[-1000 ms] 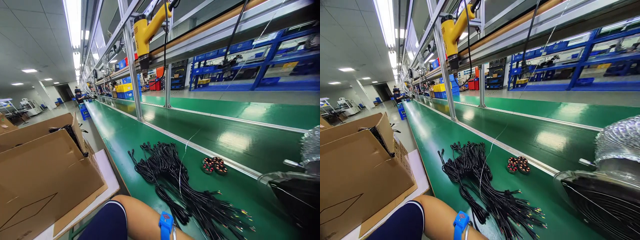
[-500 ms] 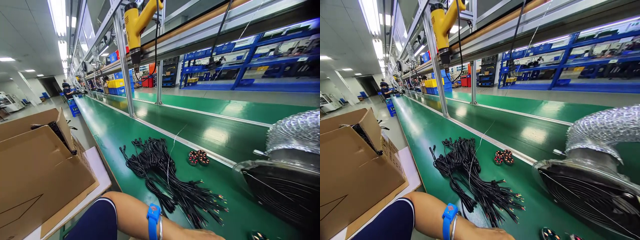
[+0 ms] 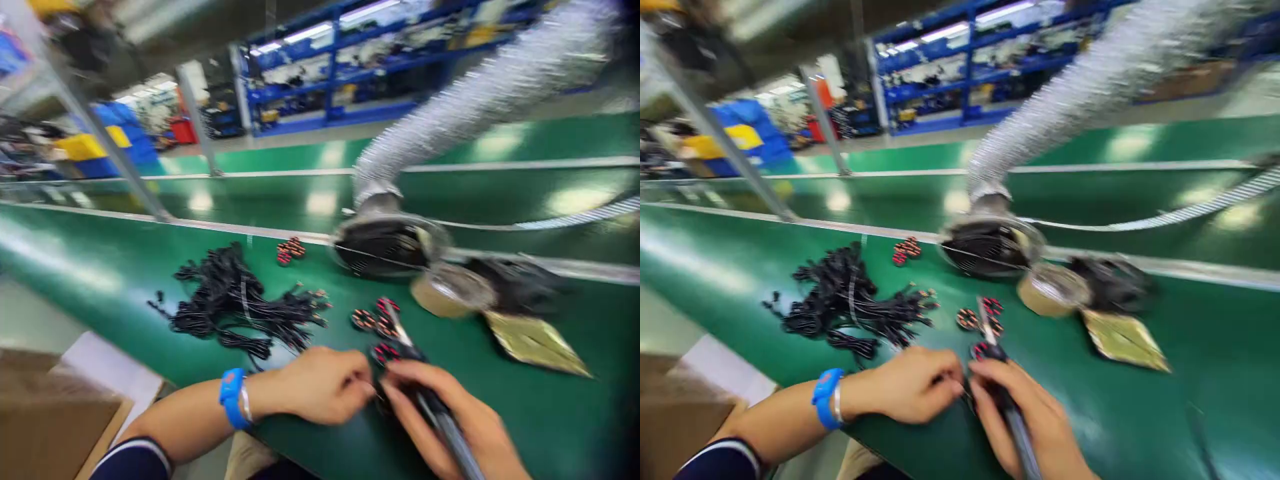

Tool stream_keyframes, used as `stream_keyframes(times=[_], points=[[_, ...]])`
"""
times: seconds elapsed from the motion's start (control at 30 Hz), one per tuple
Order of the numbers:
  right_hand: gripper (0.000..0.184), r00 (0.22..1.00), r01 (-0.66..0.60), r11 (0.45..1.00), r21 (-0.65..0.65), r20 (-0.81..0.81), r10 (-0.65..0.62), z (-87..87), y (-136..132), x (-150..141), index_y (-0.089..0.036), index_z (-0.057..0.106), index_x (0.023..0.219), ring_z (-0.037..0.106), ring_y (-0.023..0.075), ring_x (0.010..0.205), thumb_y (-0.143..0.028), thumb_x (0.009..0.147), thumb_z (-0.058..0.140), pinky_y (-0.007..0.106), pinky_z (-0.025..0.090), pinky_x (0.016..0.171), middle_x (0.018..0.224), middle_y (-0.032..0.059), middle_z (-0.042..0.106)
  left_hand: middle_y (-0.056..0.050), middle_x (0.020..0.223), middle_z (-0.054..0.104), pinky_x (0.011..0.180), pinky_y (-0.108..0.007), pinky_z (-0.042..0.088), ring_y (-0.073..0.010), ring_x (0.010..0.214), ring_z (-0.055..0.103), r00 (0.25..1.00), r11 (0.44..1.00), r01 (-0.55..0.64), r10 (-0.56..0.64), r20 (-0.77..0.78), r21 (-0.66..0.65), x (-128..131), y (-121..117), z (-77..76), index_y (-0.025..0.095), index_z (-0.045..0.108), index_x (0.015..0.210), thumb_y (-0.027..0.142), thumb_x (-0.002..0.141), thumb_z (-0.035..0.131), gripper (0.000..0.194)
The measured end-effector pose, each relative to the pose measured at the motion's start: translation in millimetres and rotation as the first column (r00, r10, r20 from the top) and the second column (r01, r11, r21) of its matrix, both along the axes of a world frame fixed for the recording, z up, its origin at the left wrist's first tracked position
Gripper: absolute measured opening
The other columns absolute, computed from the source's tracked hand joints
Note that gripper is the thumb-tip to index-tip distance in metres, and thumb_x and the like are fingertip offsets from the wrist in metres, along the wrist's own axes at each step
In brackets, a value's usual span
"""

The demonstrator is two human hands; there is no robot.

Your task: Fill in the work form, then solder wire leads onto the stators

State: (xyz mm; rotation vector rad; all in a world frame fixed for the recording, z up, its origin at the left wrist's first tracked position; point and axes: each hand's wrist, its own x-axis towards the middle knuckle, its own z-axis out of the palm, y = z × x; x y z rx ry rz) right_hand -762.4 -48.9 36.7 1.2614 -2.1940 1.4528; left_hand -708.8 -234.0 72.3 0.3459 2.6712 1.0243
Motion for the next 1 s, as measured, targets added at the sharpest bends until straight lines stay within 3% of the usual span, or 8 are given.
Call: stream_keyframes(times=[0.2, 0.37, 0.6, 0.83, 1.0], points=[[0.03, 1.0, -0.011, 0.999, -0.033, 0.006, 0.011, 5.8, -5, -1, -0.021, 0.053, 0.111, 0.062, 0.0116, 0.069, -0.008, 0.085, 0.054, 0.023, 0.054, 0.068, 0.08, 0.0002, 0.064, 0.004, 0.076, 0.057, 0.062, -0.022, 0.035, -0.0101, 0.066, 0.049, 0.995, 0.98, -0.027, 0.008, 0.097, 0.195, -7, -8, 2.5, 0.02, 0.052, 0.091, 0.026, 0.091, 0.048, 0.008], [0.034, 0.997, -0.076, 0.996, -0.05, 0.014, 0.077, 11.6, -3, -2, -0.019, 0.053, 0.112, 0.061, 0.0117, 0.072, -0.006, 0.081, 0.053, 0.022, 0.053, 0.066, 0.084, 0.0019, 0.065, 0.005, 0.07, 0.051, 0.059, -0.023, 0.032, -0.0098, 0.062, 0.043, 0.994, 0.981, -0.04, 0.021, 0.106, 0.188, -5, -7, 3.7, 0.02, 0.051, 0.084, 0.027, 0.091, 0.047, 0.011], [0.032, 0.999, -0.037, 0.998, -0.051, -0.003, 0.037, 14.7, 3, -6, -0.018, 0.054, 0.108, 0.058, 0.0113, 0.072, -0.004, 0.079, 0.053, 0.023, 0.051, 0.066, 0.084, 0.0025, 0.064, 0.006, 0.072, 0.055, 0.061, -0.022, 0.033, -0.0092, 0.063, 0.046, 0.992, 0.977, -0.03, 0.003, 0.125, 0.213, -7, -11, 7.0, 0.02, 0.052, 0.088, 0.024, 0.092, 0.047, 0.007], [0.032, 0.986, -0.099, 0.991, -0.092, -0.147, 0.085, 10.5, -1, 0, -0.017, 0.051, 0.106, 0.051, 0.0147, 0.068, -0.005, 0.077, 0.057, 0.029, 0.048, 0.062, 0.078, 0.0041, 0.06, 0.005, 0.074, 0.058, 0.066, -0.022, 0.037, -0.0098, 0.069, 0.052, 0.987, 0.959, -0.05, 0.005, 0.16, 0.281, -7, -11, 5.8, 0.019, 0.052, 0.087, 0.027, 0.096, 0.042, 0.016], [0.026, 0.953, -0.058, 0.997, 0.047, -0.294, 0.07, -0.4, -2, 4, -0.021, 0.053, 0.104, 0.05, 0.0138, 0.064, -0.006, 0.082, 0.054, 0.025, 0.044, 0.058, 0.073, 0.0015, 0.058, 0.005, 0.071, 0.056, 0.062, -0.021, 0.034, -0.0093, 0.066, 0.048, 0.987, 0.952, -0.081, 0.035, 0.157, 0.297, -9, -11, 1.8, 0.019, 0.051, 0.085, 0.026, 0.096, 0.042, 0.016]])
